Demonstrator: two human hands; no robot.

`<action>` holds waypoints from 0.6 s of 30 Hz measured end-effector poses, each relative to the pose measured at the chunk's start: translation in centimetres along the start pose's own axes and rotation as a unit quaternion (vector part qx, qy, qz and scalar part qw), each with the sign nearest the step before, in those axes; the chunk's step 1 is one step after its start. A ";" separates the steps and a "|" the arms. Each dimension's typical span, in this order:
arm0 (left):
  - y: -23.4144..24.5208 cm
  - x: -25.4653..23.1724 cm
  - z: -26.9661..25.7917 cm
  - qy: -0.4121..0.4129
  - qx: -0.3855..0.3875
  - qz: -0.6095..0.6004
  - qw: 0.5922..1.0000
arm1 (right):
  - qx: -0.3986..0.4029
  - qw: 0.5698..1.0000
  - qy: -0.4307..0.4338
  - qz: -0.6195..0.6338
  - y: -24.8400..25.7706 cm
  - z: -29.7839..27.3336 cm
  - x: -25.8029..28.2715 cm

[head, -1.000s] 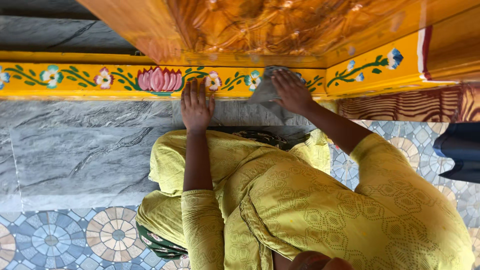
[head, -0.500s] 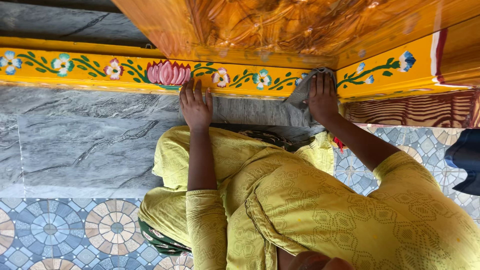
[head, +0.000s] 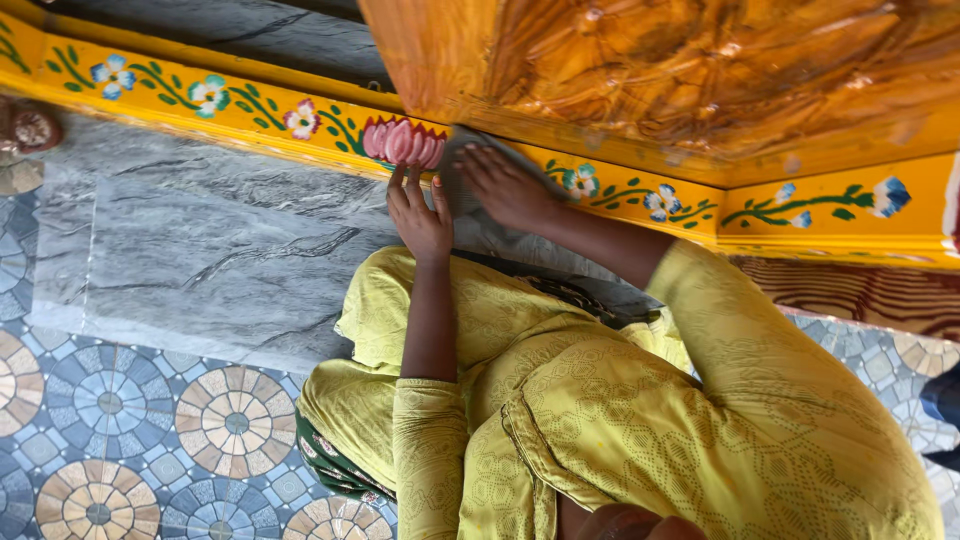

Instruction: The person wipes a wooden door and its painted frame using a grey cloth. They clean the upper panels, the handle area, and the lower floral-painted trim, moving from a standing position to sitting on the floor to reach the bottom sections.

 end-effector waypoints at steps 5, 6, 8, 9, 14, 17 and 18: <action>2.1 1.6 0.5 0.052 -0.086 -0.018 0.995 | -0.034 0.983 0.060 0.168 -1.6 12.9 3.8; 2.3 2.2 0.5 0.068 -0.100 -0.026 0.992 | -0.017 0.980 0.061 0.187 -2.7 15.6 4.7; 2.4 3.6 0.3 0.094 -0.118 -0.035 0.988 | 0.016 0.972 0.061 0.225 -4.6 20.4 6.4; 2.3 4.2 0.1 0.104 -0.121 -0.036 0.987 | -0.007 0.973 0.058 0.224 -4.7 22.1 7.0; 2.0 6.6 0.5 0.108 -0.159 -0.037 0.981 | 0.062 0.969 0.082 0.223 -5.9 25.8 8.0; 2.2 7.9 1.2 0.116 -0.196 -0.049 0.972 | -0.047 0.986 0.054 0.148 -3.7 25.7 6.8; 2.2 8.3 1.4 0.122 -0.204 -0.047 0.970 | -0.048 0.986 0.040 0.153 -3.4 25.9 6.2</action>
Point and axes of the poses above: each hand's wrist, its own z-axis towards the middle knuckle, its own y-axis out of the back of the hand, x = y × z, the point moved 9 cm from there along z, towards the middle knuckle, and after that the axes turned 13 degrees about -z, right-handed, at the moved point
